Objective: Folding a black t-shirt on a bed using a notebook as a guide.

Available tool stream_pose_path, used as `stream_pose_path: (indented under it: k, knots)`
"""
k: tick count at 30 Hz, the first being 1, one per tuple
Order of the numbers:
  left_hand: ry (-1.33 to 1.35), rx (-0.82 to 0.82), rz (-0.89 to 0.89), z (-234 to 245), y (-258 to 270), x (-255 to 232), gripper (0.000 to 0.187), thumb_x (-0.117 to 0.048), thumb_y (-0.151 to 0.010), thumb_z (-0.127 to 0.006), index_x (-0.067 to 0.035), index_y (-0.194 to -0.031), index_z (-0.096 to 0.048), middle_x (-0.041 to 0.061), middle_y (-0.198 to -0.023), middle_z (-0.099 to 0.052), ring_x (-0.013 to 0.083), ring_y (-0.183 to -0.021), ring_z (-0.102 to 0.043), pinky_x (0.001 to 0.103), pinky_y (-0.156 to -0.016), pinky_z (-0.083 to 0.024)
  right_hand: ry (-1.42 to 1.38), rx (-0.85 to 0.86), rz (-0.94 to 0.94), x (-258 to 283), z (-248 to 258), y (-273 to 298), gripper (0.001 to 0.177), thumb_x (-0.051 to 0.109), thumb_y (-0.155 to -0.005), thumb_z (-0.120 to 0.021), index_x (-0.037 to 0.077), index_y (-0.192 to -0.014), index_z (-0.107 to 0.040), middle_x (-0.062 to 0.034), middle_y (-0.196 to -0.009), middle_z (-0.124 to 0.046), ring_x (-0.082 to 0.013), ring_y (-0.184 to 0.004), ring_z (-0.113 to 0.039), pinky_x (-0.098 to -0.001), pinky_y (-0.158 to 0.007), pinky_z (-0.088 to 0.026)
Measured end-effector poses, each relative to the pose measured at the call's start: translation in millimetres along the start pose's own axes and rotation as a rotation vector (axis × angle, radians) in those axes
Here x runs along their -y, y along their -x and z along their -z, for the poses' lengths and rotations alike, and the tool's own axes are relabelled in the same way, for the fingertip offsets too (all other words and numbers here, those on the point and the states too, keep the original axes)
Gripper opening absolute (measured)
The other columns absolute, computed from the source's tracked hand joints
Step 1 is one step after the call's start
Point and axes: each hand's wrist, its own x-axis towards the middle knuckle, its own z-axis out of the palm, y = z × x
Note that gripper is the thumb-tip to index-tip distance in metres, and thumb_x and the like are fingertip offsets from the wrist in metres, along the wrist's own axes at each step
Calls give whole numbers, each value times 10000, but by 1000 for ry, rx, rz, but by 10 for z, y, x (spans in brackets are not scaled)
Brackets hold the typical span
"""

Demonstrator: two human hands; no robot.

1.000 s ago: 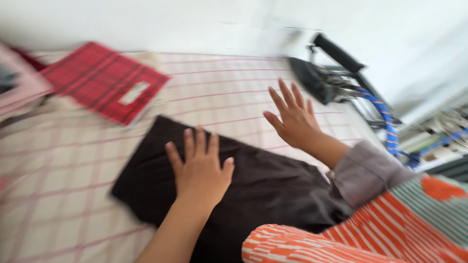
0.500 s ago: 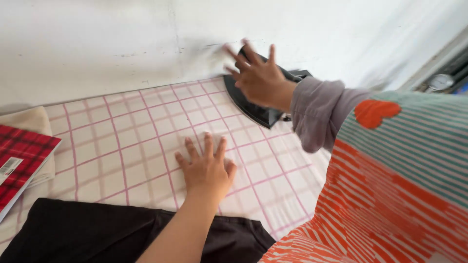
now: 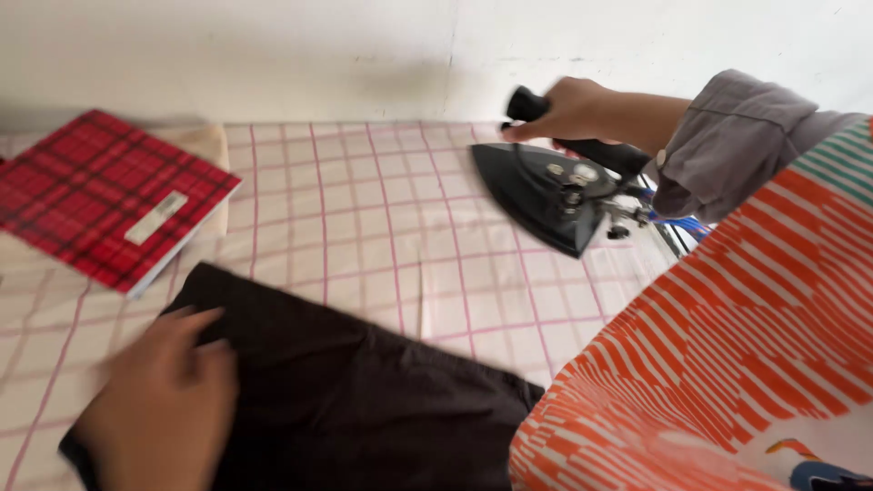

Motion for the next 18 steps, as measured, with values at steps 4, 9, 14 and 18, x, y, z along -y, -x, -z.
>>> stream_pose_path:
  k: [4,9,14,18]
  knots:
    - [-128,-131,32,105,348,1041,205,-235,-991,-669,-120,-1129,-768,112,-1115,-733,296,-1087,-673,420,-995,-533,121,-20,156,1025,-337,781,568,513,-772,-852,-19,-931,-735,-67,-626,-626,-162,-499,-603,-320,-484,-505]
    - [-93,83,92,146,315,1662,315,-411,-950,-719,-108,-1002,-784,139,-935,-728,338,-996,-667,456,-906,-529,187,77,494,2111,-832,1639,555,562,-745,-826,54,-938,-716,-76,-615,-643,-148,-466,-631,-318,-463,-514]
    - [61,211,165,217,-69,1482,308,-336,-885,-700,-92,-1061,-767,174,-961,-722,362,-949,-679,481,-841,-543,284,196,707,2487,-1285,2327,584,617,-684,-812,76,-886,-727,-69,-603,-673,-177,-498,-675,-336,-489,-546]
    - [214,243,-92,-211,-703,1363,309,-263,-959,-622,-67,-1176,-720,154,-1134,-709,363,-1084,-661,485,-936,-519,326,299,886,2348,-1600,2656,627,675,-685,-778,79,-875,-730,-77,-605,-697,-227,-529,-691,-376,-525,-536]
